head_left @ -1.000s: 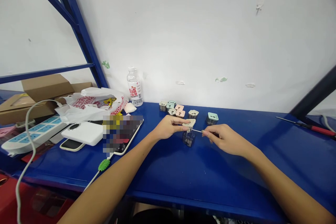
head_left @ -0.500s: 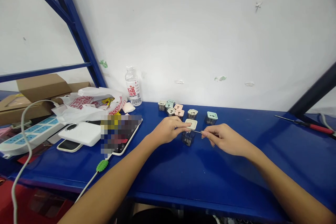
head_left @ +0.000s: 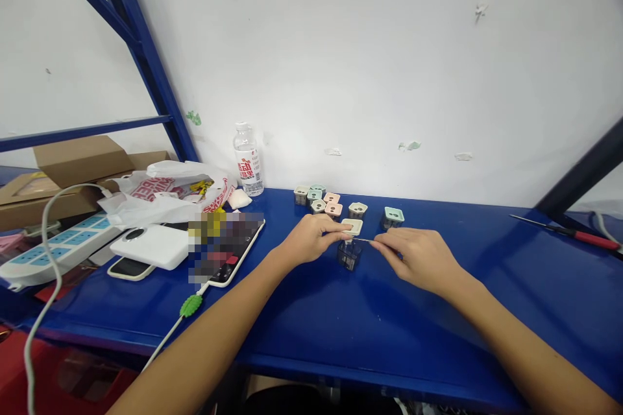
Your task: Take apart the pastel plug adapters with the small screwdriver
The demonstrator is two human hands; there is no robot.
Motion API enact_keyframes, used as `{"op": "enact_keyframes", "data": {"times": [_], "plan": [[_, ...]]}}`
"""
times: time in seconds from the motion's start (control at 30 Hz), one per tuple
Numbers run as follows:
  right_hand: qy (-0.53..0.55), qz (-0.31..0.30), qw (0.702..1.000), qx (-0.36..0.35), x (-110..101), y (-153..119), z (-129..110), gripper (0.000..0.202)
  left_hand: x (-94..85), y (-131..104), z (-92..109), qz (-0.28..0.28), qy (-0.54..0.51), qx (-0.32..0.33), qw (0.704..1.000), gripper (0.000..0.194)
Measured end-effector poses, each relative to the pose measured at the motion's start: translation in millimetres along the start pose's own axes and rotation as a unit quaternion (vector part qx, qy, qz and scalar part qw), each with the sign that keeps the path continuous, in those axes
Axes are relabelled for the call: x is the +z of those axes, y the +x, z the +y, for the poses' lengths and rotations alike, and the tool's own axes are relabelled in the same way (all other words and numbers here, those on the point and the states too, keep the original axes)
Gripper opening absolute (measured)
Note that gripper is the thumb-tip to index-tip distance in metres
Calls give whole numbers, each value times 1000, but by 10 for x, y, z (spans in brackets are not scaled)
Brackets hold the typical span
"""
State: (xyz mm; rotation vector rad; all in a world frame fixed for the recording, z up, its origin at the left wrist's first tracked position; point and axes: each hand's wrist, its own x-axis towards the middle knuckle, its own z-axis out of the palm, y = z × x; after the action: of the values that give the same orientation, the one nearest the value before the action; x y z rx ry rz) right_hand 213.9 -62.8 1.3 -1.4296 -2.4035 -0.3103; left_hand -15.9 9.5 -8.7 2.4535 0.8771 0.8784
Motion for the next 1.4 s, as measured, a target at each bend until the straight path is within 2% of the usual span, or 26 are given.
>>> {"op": "enact_keyframes", "data": {"times": [0.1,0.23,0.47,0.6,0.7,0.8,1.0,1.2,1.4], "plan": [[-52,31,998,-15,-5,21,1,44,-6,1,10,-2,7,5,1000,26],[-50,15,998,-43,16,38,36,42,-13,-4,17,-4,9,10,1000,28],[76,-62,995,36,-8,15,46,24,-4,-13,9,-13,24,57,998,27],[75,-32,996,40,8,24,29,31,-18,-10,5,-16,46,65,997,27],[75,-33,996,36,16,41,26,35,-37,-9,6,-13,57,63,996,28],[97,-42,994,33,4,50,29,29,-42,-10,20,-16,62,67,996,27],[146,-68,984,80,-19,36,13,17,-32,-13,45,-14,61,74,995,28],[133,-47,989,41,16,44,21,33,-40,-18,32,-14,67,80,994,27],[126,-50,990,39,24,44,23,18,-59,-18,46,-17,64,77,995,26]]}}
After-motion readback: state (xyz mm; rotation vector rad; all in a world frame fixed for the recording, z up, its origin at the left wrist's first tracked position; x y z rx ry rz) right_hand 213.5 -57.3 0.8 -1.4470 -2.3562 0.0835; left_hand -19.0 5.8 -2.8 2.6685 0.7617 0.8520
